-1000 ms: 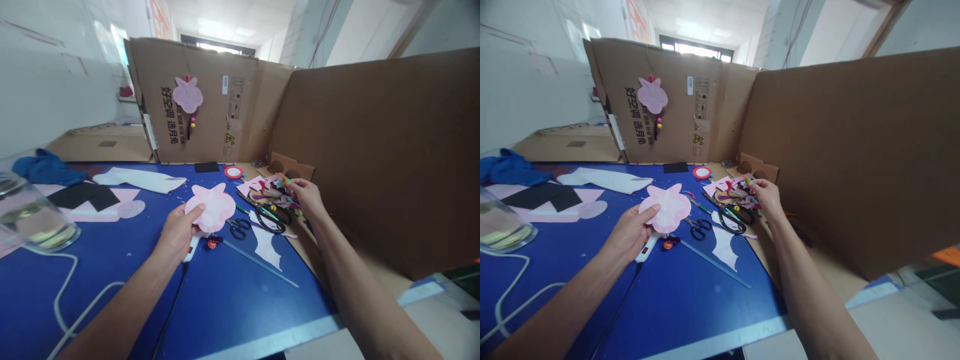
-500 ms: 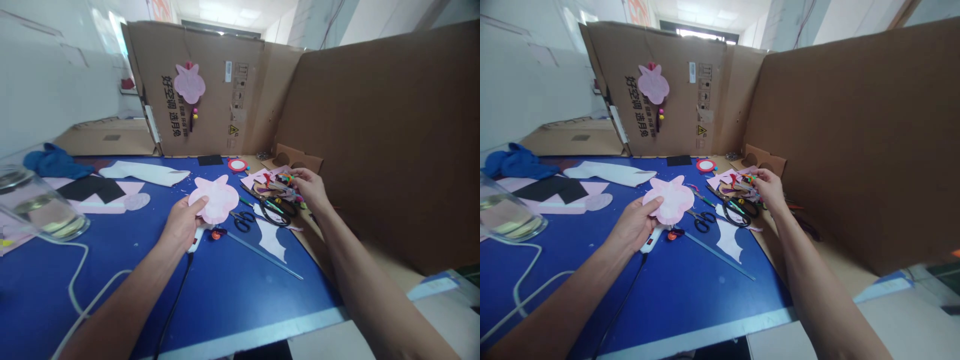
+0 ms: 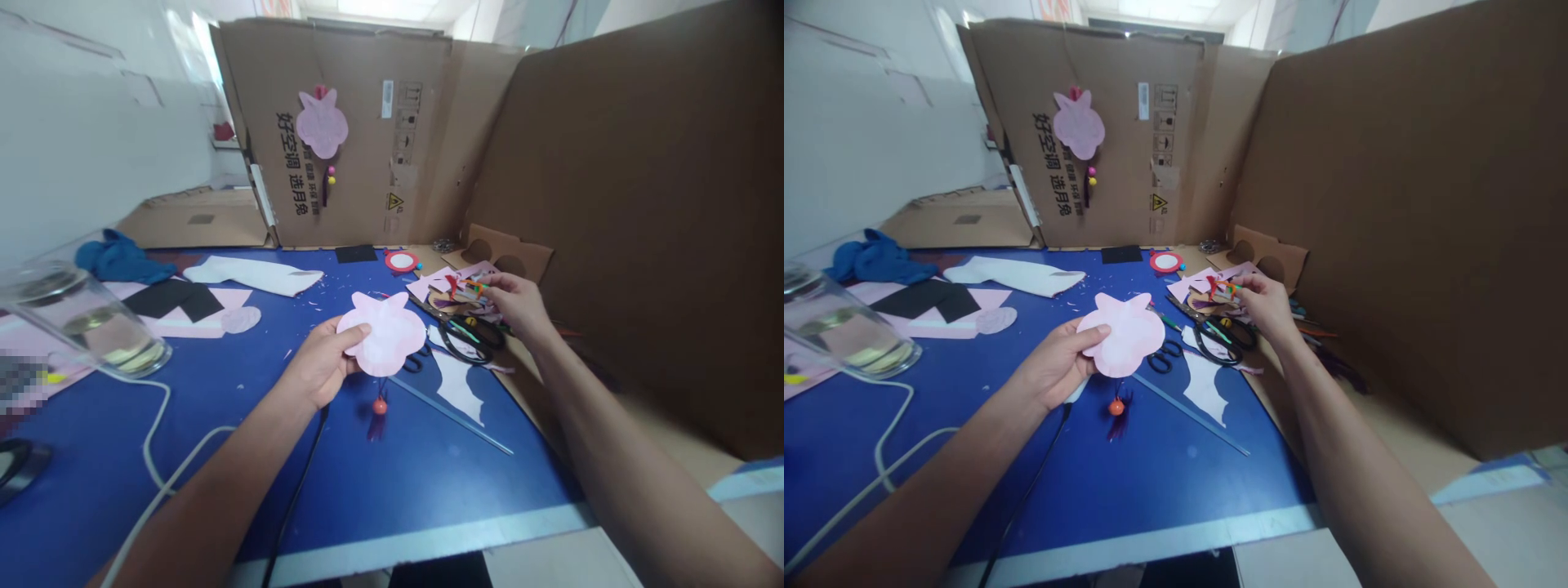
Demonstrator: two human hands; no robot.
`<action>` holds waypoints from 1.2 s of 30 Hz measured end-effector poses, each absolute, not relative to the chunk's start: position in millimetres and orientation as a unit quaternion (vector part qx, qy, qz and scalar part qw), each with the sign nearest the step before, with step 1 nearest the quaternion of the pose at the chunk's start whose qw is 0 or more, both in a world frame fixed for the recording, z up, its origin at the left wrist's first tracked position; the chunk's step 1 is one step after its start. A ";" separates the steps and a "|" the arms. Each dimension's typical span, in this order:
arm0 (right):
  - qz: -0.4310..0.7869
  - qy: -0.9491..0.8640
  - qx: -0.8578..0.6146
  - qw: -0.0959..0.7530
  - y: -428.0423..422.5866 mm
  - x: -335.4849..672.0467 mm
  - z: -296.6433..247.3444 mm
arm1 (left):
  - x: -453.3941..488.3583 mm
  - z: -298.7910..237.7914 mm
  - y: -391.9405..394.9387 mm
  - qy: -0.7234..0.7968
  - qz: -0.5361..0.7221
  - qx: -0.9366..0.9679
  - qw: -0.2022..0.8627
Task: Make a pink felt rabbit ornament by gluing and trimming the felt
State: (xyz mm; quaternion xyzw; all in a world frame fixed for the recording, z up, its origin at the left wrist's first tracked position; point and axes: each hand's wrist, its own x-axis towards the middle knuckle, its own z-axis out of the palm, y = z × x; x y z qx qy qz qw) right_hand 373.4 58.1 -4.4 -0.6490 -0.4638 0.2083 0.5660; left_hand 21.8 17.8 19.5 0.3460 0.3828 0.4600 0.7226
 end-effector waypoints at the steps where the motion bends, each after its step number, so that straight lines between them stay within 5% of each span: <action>1: 0.211 -0.465 -0.648 0.564 58.3 373.0 -5.2 | 21.8 16.7 19.3 0.398 0.464 0.351 0.709; 16: 0.221 -0.490 -0.644 0.545 58.3 362.2 -9.7 | 18.4 -6.3 35.5 0.453 0.485 0.419 0.620; 29: 0.269 -0.584 -0.559 0.523 41.8 309.2 17.3 | 11.3 -10.7 44.3 0.470 0.545 0.616 0.320; 36: 0.311 -0.675 -0.468 0.478 23.3 247.5 38.1 | 24.1 6.3 19.3 0.387 0.529 0.633 0.412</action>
